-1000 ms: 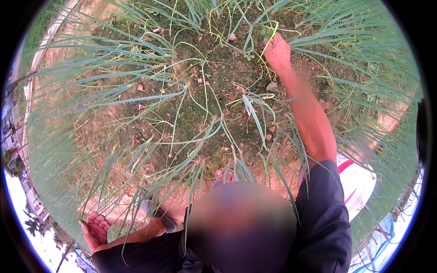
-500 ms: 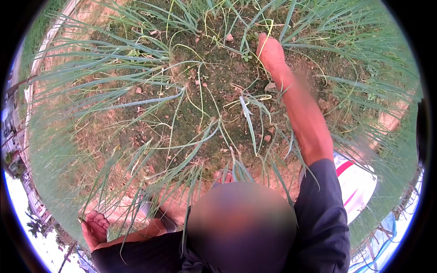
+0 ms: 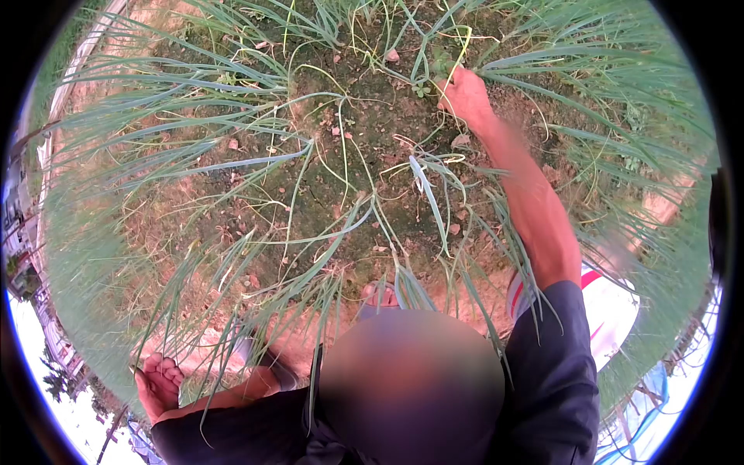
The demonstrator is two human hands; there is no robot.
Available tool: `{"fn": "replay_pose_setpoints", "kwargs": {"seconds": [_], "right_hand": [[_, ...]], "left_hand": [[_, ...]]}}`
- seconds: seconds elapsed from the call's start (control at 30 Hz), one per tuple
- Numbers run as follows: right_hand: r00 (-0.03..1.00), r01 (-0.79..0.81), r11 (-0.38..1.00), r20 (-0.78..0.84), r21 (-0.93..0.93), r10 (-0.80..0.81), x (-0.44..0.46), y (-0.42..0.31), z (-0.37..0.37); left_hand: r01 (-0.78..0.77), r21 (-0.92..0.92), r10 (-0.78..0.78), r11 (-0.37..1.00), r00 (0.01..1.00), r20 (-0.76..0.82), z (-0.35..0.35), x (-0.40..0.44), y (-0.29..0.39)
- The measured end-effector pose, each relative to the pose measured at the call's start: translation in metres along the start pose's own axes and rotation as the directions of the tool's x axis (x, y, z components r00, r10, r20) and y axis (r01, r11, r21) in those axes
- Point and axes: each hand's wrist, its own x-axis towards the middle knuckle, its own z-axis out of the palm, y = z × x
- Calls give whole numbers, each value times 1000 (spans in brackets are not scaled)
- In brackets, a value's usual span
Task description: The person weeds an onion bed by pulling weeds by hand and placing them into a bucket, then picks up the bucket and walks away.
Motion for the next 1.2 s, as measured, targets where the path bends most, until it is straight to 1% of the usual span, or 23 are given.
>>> {"fn": "replay_pose_setpoints", "kwargs": {"seconds": [0.03,0.1,0.13,0.17,0.2,0.23,0.3,0.33,0.43,0.47,0.5,0.57,0.63,0.7,0.73,0.8,0.87,0.97,1.0,1.1,1.13,1.17,1.2], "right_hand": [[982,-120,974,168,191,88,-7,-3,1],[990,19,997,142,-81,-7,-10,-13,6],[989,83,973,137,-217,-54,-11,-16,9],[986,138,926,136,-350,-95,-14,-19,11],[984,158,952,119,-264,-131,-18,-20,13],[988,144,959,83,-245,-127,-19,-23,16],[993,119,971,15,-206,-118,-21,-26,24],[983,176,965,-23,-196,-184,-19,-19,30],[972,233,926,35,-296,-233,-11,-11,36],[979,202,971,20,-131,-201,-17,-9,37],[986,168,985,4,39,-168,-26,-18,34],[974,224,968,0,-115,-226,-33,-24,35],[929,335,932,215,-138,-302,-40,-36,43],[834,457,882,402,-116,-379,-45,-56,51],[793,453,872,531,-185,-299,-44,-69,58],[771,582,765,486,-276,-411,-37,-72,83],[709,699,630,451,-340,-543,-39,-81,97],[625,781,482,477,-398,-618,-35,-79,114],[647,761,460,487,-457,-587,-37,-80,117],[683,729,512,434,-454,-588,-36,-79,115],[670,741,555,363,-378,-648,-31,-70,119],[749,662,658,306,-359,-587,-26,-62,124],[754,656,677,306,-332,-581,-23,-59,119]], "left_hand": [[-1,2,1,1000,1000,4,0,1,1],[-14,0,14,1000,1000,0,3,1,1],[-15,-13,16,1000,1000,18,2,2,1],[-25,16,25,1000,1000,-12,3,2,1],[-33,45,35,998,999,-41,6,1,0],[-39,71,44,997,997,-71,7,1,-1],[-34,21,35,999,999,-6,3,2,-1],[-32,-4,32,999,999,24,0,1,-1],[-42,-5,42,999,999,30,5,2,-1],[-37,56,39,998,998,-44,11,1,-1],[-35,53,38,998,998,-46,11,1,1],[-32,42,35,999,998,-55,12,-1,0],[-26,28,27,999,998,-62,11,-2,-2],[-28,34,30,999,997,-72,13,-3,-1],[-33,40,36,999,996,-77,13,-3,0],[-46,36,49,998,996,-76,13,-4,0],[-51,33,53,998,996,-73,13,-7,-1],[-64,5,64,998,988,-139,17,-21,0],[-59,-1,58,998,982,-178,16,-31,1],[-87,30,90,996,984,-153,27,-56,0],[-86,42,91,995,985,-146,34,-64,0],[-93,36,97,995,989,-114,40,-68,-3],[-107,30,109,994,991,-76,45,-67,-8]]}}
